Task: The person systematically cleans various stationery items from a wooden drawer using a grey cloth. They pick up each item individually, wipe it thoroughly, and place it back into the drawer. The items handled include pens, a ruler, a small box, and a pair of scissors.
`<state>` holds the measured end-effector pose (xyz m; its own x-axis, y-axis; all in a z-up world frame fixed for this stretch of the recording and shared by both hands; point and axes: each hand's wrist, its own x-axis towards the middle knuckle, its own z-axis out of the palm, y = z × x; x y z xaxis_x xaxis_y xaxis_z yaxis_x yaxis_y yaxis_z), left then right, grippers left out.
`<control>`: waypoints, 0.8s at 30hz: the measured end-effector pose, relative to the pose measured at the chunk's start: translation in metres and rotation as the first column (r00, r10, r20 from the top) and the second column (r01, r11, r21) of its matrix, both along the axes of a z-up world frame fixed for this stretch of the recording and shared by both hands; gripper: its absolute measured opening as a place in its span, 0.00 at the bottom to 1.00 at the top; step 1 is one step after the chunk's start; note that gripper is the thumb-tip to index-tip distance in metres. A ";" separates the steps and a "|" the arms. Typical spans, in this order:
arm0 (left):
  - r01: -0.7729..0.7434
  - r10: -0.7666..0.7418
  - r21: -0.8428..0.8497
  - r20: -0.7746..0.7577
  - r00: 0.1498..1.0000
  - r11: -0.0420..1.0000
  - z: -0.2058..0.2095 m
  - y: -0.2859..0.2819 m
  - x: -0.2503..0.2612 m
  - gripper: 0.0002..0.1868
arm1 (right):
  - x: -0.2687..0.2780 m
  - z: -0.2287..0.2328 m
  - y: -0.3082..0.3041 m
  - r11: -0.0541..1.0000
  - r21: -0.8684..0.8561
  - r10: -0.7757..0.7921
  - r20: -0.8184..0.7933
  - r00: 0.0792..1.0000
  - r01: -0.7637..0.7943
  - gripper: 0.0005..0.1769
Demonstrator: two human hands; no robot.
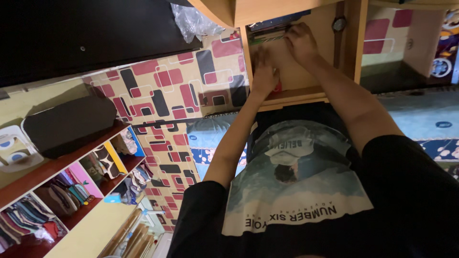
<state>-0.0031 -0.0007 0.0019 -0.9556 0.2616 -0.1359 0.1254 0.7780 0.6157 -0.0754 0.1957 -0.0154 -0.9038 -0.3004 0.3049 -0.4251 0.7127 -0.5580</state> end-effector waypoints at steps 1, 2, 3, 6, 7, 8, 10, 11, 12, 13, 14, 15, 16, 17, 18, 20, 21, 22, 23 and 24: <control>-0.011 0.011 0.012 0.019 1.000 1.000 0.000 0.001 -0.002 0.47 | -0.001 0.002 0.000 1.000 -0.012 -0.004 0.016 1.000 0.004 0.04; -0.024 0.023 0.024 0.042 0.999 0.999 0.000 0.001 -0.002 0.47 | 0.000 0.004 0.000 1.000 -0.024 -0.007 0.034 0.999 0.008 0.04; -0.038 0.035 0.035 0.064 0.997 0.999 0.001 0.001 -0.002 0.47 | 0.001 0.007 -0.001 0.999 -0.031 -0.008 0.036 0.999 0.009 0.04; 0.002 -0.001 -0.034 0.039 0.999 0.999 0.000 0.000 -0.004 0.46 | 0.001 0.013 0.000 0.999 -0.045 -0.013 0.032 0.999 0.014 0.05; 0.000 0.001 -0.041 0.035 0.999 0.999 0.000 0.000 -0.003 0.45 | 0.002 0.014 0.000 0.999 -0.049 -0.015 0.026 1.000 0.017 0.05; -0.002 0.004 -0.047 0.030 1.000 0.999 0.000 0.000 -0.002 0.45 | 0.003 0.013 0.002 0.998 -0.053 -0.018 0.019 1.000 0.019 0.05; -0.009 0.010 -0.020 0.041 0.999 1.000 0.000 0.000 0.000 0.43 | 0.004 0.007 0.005 0.997 -0.061 -0.055 0.045 0.998 0.057 0.04; -0.014 0.013 0.013 0.056 0.998 1.000 0.001 0.000 0.002 0.41 | 0.006 0.003 0.006 0.995 -0.064 -0.072 0.057 0.996 0.076 0.03; -0.018 0.015 0.045 0.071 0.997 0.999 0.001 -0.001 0.004 0.39 | 0.009 -0.002 0.007 0.996 -0.052 -0.070 0.079 0.994 0.074 0.04; -0.019 0.018 0.021 0.056 0.998 1.000 0.001 -0.001 0.005 0.39 | 0.014 -0.006 0.008 0.997 -0.040 -0.068 0.102 0.992 0.073 0.05; -0.018 0.019 -0.002 0.040 0.999 1.000 0.001 0.000 0.006 0.39 | 0.016 -0.009 0.011 0.997 -0.026 -0.069 0.124 0.990 0.073 0.06; -0.018 0.018 -0.025 0.024 1.000 1.000 0.000 0.001 0.006 0.38 | 0.017 -0.010 0.014 0.998 -0.031 -0.055 0.115 0.992 0.059 0.07; -0.029 0.028 0.026 0.030 0.999 0.999 -0.003 0.000 0.007 0.39 | 0.020 -0.009 0.014 0.998 -0.037 -0.039 0.108 0.993 0.043 0.08; -0.041 0.038 0.077 0.037 0.999 0.996 -0.006 -0.001 0.007 0.40 | 0.023 -0.007 0.014 0.999 -0.042 -0.023 0.102 0.995 0.027 0.09; -0.053 0.048 0.127 0.044 0.998 0.990 -0.009 -0.002 0.007 0.41 | 0.025 -0.003 0.013 0.998 -0.055 -0.028 0.108 0.994 0.034 0.09; -0.005 0.005 0.035 0.002 1.000 0.999 -0.019 -0.002 0.001 0.42 | 0.026 0.008 0.012 0.996 -0.080 -0.039 0.121 0.992 0.049 0.09; 0.018 -0.018 -0.011 -0.017 1.000 1.000 -0.022 -0.002 -0.001 0.42 | 0.024 0.013 0.012 0.995 -0.090 -0.028 0.111 0.993 0.038 0.10; 0.002 -0.003 -0.035 -0.014 1.000 0.999 -0.023 -0.001 -0.001 0.41 | 0.023 0.017 0.012 0.995 -0.100 -0.017 0.102 0.995 0.027 0.11; -0.013 0.012 -0.058 -0.010 1.000 0.998 -0.024 0.001 -0.002 0.41 | 0.022 0.020 0.012 0.994 -0.110 -0.006 0.092 0.996 0.016 0.11; -0.029 0.028 -0.081 -0.008 1.000 0.996 -0.022 0.002 -0.003 0.40 | 0.021 0.022 0.012 0.993 -0.114 -0.001 0.098 0.995 0.013 0.11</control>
<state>-0.0063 0.0013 -0.0203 -0.9634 0.2225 -0.1495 0.1061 0.8286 0.5497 -0.0541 0.2078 0.0069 -0.9330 -0.2622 0.2467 -0.3595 0.6444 -0.6749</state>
